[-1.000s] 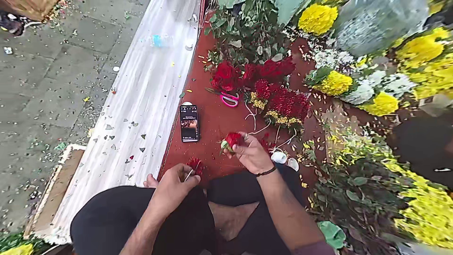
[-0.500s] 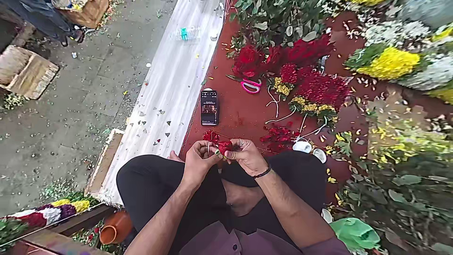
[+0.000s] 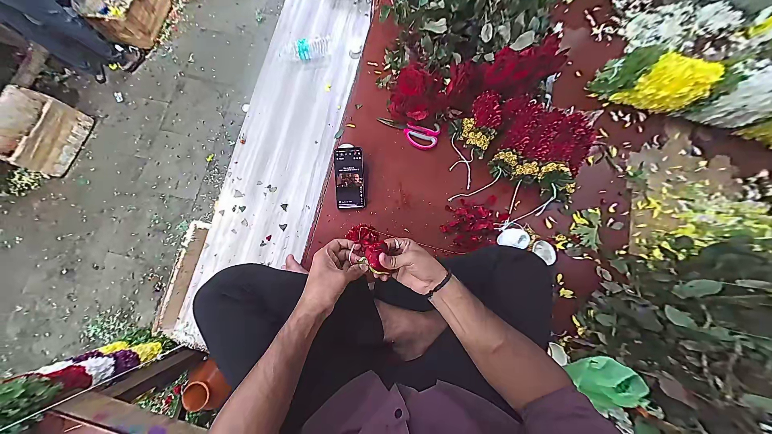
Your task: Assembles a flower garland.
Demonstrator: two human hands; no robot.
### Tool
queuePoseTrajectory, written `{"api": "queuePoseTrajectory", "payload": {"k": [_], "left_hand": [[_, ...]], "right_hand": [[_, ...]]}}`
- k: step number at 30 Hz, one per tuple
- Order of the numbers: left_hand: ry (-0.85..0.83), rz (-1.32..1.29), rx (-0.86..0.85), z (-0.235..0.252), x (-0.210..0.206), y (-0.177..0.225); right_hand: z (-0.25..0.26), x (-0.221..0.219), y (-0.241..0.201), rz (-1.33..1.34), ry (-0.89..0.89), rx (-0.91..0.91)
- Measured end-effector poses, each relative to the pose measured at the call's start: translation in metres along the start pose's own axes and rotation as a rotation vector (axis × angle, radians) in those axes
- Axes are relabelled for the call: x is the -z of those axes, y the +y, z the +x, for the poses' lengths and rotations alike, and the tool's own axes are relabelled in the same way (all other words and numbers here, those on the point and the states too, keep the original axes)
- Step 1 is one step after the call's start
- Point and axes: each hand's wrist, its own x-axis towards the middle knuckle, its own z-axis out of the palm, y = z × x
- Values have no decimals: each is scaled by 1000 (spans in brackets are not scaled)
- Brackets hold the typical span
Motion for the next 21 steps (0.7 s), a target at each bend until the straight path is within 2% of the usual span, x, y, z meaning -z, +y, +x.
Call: {"api": "queuePoseTrajectory", "payload": {"k": [8, 11, 13, 17, 21], "left_hand": [[-123, -77, 36, 5, 7, 4], [-40, -26, 46, 7, 4, 4], [34, -10, 43, 7, 0, 2], [91, -36, 24, 6, -3, 2], [96, -110, 13, 4, -4, 7]], "right_hand": [[5, 9, 9, 190, -187, -1], [3, 1, 2, -20, -40, 88], [1, -10, 1, -260, 109, 246], [-2, -32, 16, -741, 367, 699], [0, -41, 29, -912, 486, 1040]]}}
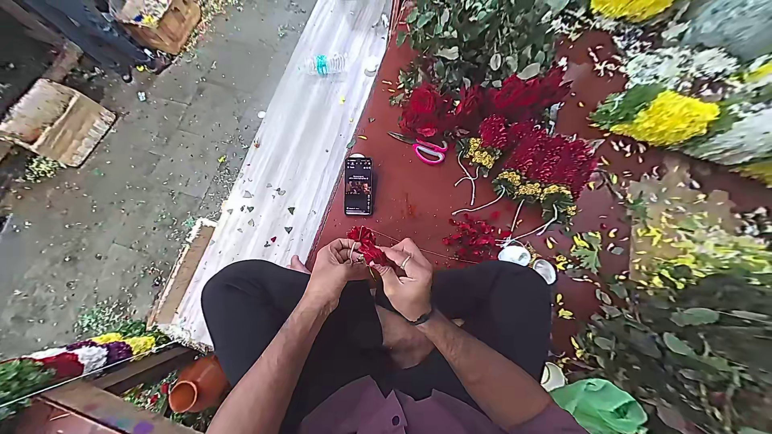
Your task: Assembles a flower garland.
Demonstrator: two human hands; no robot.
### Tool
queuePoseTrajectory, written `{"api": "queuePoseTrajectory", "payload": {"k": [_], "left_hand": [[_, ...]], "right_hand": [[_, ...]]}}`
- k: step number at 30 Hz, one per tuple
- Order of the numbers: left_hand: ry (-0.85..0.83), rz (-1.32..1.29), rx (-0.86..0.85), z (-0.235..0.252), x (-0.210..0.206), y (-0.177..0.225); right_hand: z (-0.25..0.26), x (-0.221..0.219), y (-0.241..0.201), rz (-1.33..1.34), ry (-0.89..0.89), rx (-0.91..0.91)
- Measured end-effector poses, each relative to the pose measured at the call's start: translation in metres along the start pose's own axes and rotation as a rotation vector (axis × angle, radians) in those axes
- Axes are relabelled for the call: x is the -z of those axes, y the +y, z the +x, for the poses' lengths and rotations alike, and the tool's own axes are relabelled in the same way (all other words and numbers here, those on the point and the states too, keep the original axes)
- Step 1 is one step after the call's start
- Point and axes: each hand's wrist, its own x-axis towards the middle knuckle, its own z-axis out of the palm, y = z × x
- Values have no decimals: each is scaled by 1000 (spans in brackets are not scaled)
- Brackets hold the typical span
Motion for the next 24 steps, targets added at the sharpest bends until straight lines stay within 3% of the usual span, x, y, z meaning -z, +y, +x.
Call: {"api": "queuePoseTrajectory", "payload": {"k": [5, 7, 12, 16, 20, 24], "left_hand": [[7, -82, -6, 1, -1, -2], [49, -73, -2, 1, -2, -2], [77, -11, 10, -2, 7, 3], [56, 70, -9, -5, 12, 6], [58, 111, -7, -6, 19, 5], [79, 116, 29, -6, 17, 5]], "right_hand": [[2, -1, 3, -115, 18, 286], [4, 0, 3, -132, 10, 319], [52, 41, 3, 162, -92, -242], [97, 67, 75, -34, -183, -532], [129, 66, 156, -330, -283, -649], [134, 69, 167, -645, -392, -651]]}}
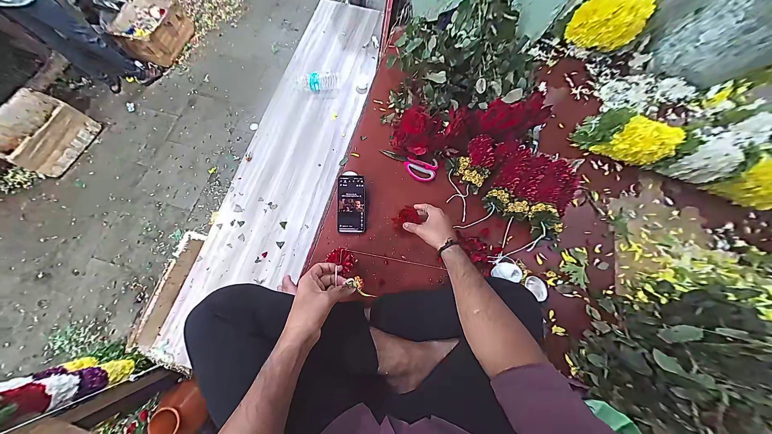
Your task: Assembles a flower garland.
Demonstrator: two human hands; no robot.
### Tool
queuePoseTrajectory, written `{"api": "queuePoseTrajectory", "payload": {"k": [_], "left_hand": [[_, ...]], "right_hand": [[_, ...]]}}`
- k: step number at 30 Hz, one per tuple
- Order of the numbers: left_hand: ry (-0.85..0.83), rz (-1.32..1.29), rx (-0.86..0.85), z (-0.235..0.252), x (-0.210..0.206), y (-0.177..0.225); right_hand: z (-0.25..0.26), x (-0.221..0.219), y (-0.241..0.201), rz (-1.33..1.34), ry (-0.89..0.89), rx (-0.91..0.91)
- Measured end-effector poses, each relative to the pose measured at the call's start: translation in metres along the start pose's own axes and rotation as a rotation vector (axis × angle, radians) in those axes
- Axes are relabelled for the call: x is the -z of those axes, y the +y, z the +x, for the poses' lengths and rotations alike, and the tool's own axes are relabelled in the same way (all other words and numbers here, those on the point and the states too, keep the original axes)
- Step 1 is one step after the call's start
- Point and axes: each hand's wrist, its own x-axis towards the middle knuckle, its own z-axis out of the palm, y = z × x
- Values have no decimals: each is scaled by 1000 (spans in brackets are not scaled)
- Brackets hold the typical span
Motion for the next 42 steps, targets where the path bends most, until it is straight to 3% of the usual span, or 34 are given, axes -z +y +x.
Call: {"api": "queuePoseTrajectory", "payload": {"k": [2, 5, 9, 11, 13, 15, 19, 20, 24, 26, 29, 33, 36, 42], "left_hand": [[-1, 2, 4, 1, -3, 0], [-11, 29, 16, 0, -6, 1], [-18, 46, 19, -2, -9, -2], [-44, 48, 18, -4, -12, -1], [-73, 54, 25, -7, -12, -1], [-101, 49, 34, -7, -9, 1], [-73, 166, 56, -5, -6, 1], [-74, 207, 37, -4, -6, 0], [-65, 453, -68, -2, -3, -9], [-18, 572, -117, -3, 1, -8], [18, 653, -136, -9, 5, 1], [-42, 733, -147, -19, 7, 13], [-103, 823, -147, -16, 7, 27], [-58, 1149, -143, -3, 8, 54]], "right_hand": [[-21, 12, -13, -80, 104, 25], [-68, 34, -41, 76, 178, 319], [-152, 32, -88, 320, -249, 693], [-180, 9, -92, 221, -272, 777], [-191, -4, -85, 279, -185, 769], [-191, 17, -81, 294, -216, 682], [-170, 88, -92, -241, -527, 429], [-165, 97, -104, -248, -489, 440], [-166, 122, -180, 359, 29, 794], [-161, 128, -198, 491, 205, 915], [-161, 101, -162, 430, 141, 755], [-181, 19, -58, 349, -272, 460], [-195, -7, -30, 406, -526, 405], [-191, 7, -29, 690, -289, 559]]}}
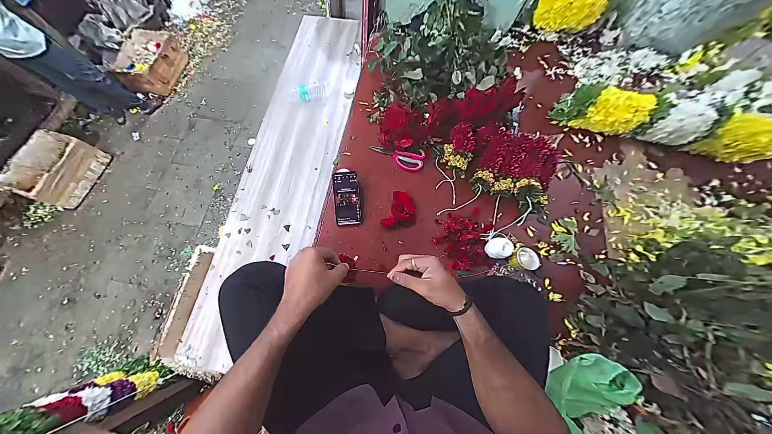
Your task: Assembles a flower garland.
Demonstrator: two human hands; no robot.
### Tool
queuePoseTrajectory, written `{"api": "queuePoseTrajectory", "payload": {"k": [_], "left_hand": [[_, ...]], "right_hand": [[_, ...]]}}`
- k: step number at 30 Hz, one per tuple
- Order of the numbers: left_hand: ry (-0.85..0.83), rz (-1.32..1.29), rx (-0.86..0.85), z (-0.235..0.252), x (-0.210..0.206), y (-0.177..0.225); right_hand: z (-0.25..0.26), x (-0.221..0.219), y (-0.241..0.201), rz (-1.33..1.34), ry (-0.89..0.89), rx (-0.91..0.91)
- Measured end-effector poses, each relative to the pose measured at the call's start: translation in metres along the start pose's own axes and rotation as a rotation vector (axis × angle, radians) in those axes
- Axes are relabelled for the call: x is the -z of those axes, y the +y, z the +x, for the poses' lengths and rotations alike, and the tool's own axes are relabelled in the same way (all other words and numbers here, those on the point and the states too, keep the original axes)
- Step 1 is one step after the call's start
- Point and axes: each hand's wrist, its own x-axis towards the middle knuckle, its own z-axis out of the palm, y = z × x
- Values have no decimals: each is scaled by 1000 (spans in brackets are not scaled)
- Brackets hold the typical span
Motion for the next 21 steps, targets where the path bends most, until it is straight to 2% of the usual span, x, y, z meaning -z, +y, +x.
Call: {"api": "queuePoseTrajectory", "payload": {"k": [6, 13, 16, 21], "left_hand": [[-40, 149, -55, -1, -9, 16], [-65, 57, -93, 3, -9, 1], [-71, -34, -118, 8, -14, -7], [-158, -105, -104, 13, -30, -16]], "right_hand": [[-23, 43, 1, -20, -36, -45], [-34, 88, 39, -373, -1, -583], [-10, 89, 52, -477, 91, -674], [67, 81, 94, -583, 147, -720]]}}
